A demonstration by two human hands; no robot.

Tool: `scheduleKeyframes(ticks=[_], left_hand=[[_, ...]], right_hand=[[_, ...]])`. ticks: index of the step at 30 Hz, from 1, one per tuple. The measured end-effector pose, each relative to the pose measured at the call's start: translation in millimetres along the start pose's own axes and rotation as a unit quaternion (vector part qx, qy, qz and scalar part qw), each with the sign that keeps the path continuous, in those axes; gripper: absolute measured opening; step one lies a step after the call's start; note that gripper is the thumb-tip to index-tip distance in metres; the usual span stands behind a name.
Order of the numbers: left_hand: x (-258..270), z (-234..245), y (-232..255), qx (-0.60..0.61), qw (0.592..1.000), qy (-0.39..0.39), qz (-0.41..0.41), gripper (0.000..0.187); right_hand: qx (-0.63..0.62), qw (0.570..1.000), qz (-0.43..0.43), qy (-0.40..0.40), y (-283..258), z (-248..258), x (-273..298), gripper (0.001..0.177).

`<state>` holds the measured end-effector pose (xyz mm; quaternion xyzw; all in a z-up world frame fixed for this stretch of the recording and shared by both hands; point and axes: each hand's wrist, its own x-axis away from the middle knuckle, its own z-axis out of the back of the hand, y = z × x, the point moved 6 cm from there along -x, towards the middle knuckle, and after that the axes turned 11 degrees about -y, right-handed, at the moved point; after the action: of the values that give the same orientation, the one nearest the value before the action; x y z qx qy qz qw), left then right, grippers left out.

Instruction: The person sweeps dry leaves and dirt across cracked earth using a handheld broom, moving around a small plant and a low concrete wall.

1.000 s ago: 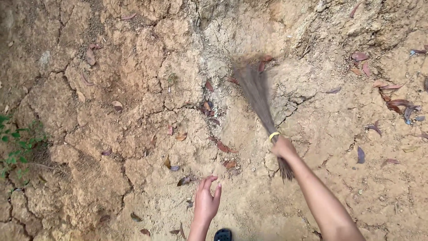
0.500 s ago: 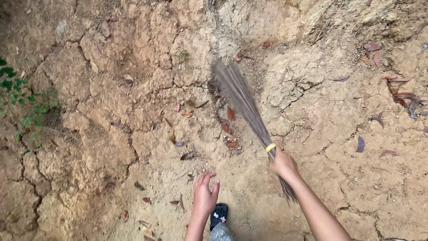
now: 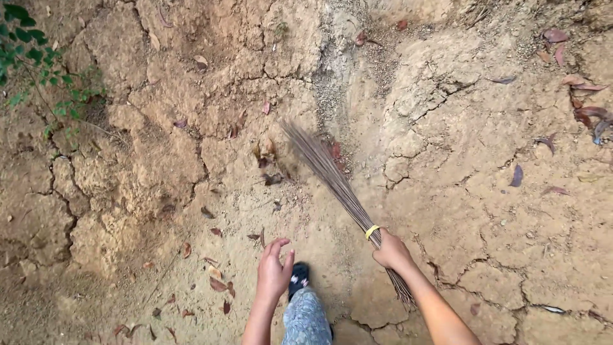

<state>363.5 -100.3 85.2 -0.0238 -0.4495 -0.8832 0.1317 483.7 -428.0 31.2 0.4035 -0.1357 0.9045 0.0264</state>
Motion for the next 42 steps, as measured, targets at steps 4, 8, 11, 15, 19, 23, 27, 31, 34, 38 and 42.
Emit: scheduleKeyframes(ticks=[4,8,11,15,19,23,27,31,34,38,42], left_hand=[[22,-6,-8,-0.006,1.000,0.003,0.018,0.031],[18,-32,-10,-0.007,0.999,-0.021,0.027,0.032],[15,-38,-6,0.000,0.999,-0.032,0.022,0.032],[17,-30,-18,0.013,0.999,-0.026,0.022,0.032],[40,1,-54,0.026,0.996,-0.026,0.083,0.033],[65,19,-126,0.002,0.996,0.017,0.091,0.032],[86,14,-189,0.001,0.995,0.042,0.091,0.033],[96,10,-229,0.014,0.994,0.029,0.106,0.033],[105,8,-265,0.018,0.996,0.025,0.082,0.032],[119,34,-286,0.013,0.998,0.024,0.054,0.032],[134,67,-305,0.004,0.998,0.033,0.054,0.034]], right_hand=[[-0.014,1.000,-0.021,0.009,33,-22,-22,0.064],[-0.079,0.992,-0.100,-0.002,25,-49,-33,0.063],[-0.084,0.984,-0.115,-0.105,11,-113,-15,0.069],[0.003,0.990,-0.043,-0.136,-6,-143,17,0.076],[-0.024,0.994,0.014,-0.101,-36,-120,39,0.060],[-0.015,0.996,-0.077,-0.037,-52,-126,-9,0.071],[-0.009,0.997,-0.057,-0.044,-59,-224,-66,0.061],[0.058,0.992,0.001,-0.110,-64,-325,-49,0.079],[0.042,0.993,0.029,-0.102,-93,-321,-3,0.072],[-0.005,0.999,0.022,-0.031,-154,-272,4,0.062],[0.001,0.999,-0.030,0.039,-212,-248,-63,0.069]])
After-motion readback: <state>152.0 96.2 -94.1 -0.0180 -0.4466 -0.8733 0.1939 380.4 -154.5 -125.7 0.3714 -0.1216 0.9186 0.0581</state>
